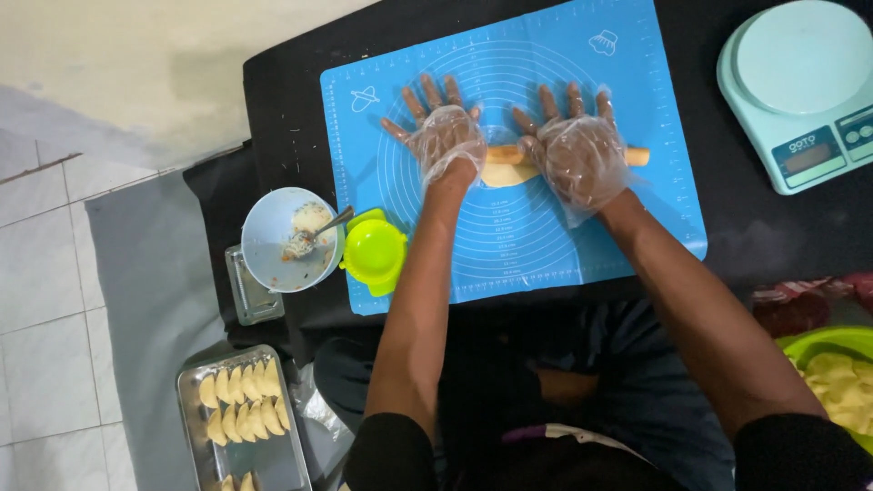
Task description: The person rolls out small portions of dough using a rolling pin, adds a spoonful of filling, and folds the dough over to create crescent-shaped pastries.
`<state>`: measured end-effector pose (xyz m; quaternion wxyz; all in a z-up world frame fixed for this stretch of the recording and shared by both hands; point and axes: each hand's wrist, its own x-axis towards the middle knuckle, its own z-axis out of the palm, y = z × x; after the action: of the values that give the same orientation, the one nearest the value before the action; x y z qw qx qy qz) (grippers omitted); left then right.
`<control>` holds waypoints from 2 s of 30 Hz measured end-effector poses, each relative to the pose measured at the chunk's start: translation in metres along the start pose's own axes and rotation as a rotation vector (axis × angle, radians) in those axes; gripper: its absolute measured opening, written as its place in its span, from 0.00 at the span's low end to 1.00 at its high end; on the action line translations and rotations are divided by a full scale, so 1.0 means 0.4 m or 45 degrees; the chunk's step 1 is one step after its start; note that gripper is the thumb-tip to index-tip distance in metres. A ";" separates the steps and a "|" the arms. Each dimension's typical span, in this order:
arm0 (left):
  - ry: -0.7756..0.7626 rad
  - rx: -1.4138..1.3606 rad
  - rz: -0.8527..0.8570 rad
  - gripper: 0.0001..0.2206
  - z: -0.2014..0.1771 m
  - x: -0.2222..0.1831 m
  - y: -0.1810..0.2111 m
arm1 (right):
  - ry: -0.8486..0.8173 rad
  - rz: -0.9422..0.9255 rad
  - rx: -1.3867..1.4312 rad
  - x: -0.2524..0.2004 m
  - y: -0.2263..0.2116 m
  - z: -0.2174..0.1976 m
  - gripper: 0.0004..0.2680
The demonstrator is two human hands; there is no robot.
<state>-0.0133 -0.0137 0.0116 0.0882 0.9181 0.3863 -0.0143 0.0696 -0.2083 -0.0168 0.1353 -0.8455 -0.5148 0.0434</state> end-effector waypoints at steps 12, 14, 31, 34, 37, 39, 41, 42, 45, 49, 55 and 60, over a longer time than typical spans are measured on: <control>0.060 0.020 0.005 0.30 0.013 0.081 0.006 | -0.004 0.077 -0.034 0.107 0.038 0.009 0.22; 0.126 0.002 0.005 0.29 0.015 0.101 0.003 | 0.261 -0.021 -0.046 0.131 0.067 0.041 0.25; 0.352 0.009 0.148 0.27 -0.042 0.079 0.027 | 0.434 -0.411 -0.084 0.012 -0.048 -0.199 0.12; 0.331 0.026 0.285 0.26 -0.042 0.075 0.028 | 0.417 -0.435 -0.122 0.017 -0.056 -0.201 0.09; 0.328 0.019 0.374 0.25 -0.024 0.078 0.030 | 0.397 -0.451 -0.162 0.017 -0.056 -0.200 0.07; 0.325 0.025 0.389 0.26 -0.012 0.083 0.033 | 0.384 -0.457 -0.180 0.009 -0.058 -0.206 0.06; 0.356 -0.010 0.408 0.27 -0.007 0.080 0.031 | 0.577 -0.623 -0.008 -0.010 -0.067 -0.220 0.08; 0.353 -0.009 0.404 0.27 -0.010 0.077 0.029 | 0.574 -0.625 -0.005 -0.011 -0.071 -0.215 0.08; 0.298 0.008 0.402 0.27 -0.015 0.066 0.028 | 0.408 -0.478 -0.076 -0.014 -0.067 -0.187 0.07; 0.142 0.086 0.380 0.29 0.023 0.065 0.007 | 0.325 -0.449 -0.057 -0.001 -0.067 -0.170 0.10; 0.235 0.062 0.435 0.28 0.046 0.062 -0.003 | 0.176 -0.243 0.016 0.045 -0.050 -0.131 0.22; 0.273 0.124 0.480 0.27 0.041 0.040 -0.004 | 0.013 -0.166 -0.076 0.038 -0.008 -0.020 0.29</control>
<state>-0.0028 -0.0040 -0.0065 0.0033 0.9735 0.2136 0.0813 0.0756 -0.1950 -0.0074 0.1153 -0.8140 -0.5692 0.0149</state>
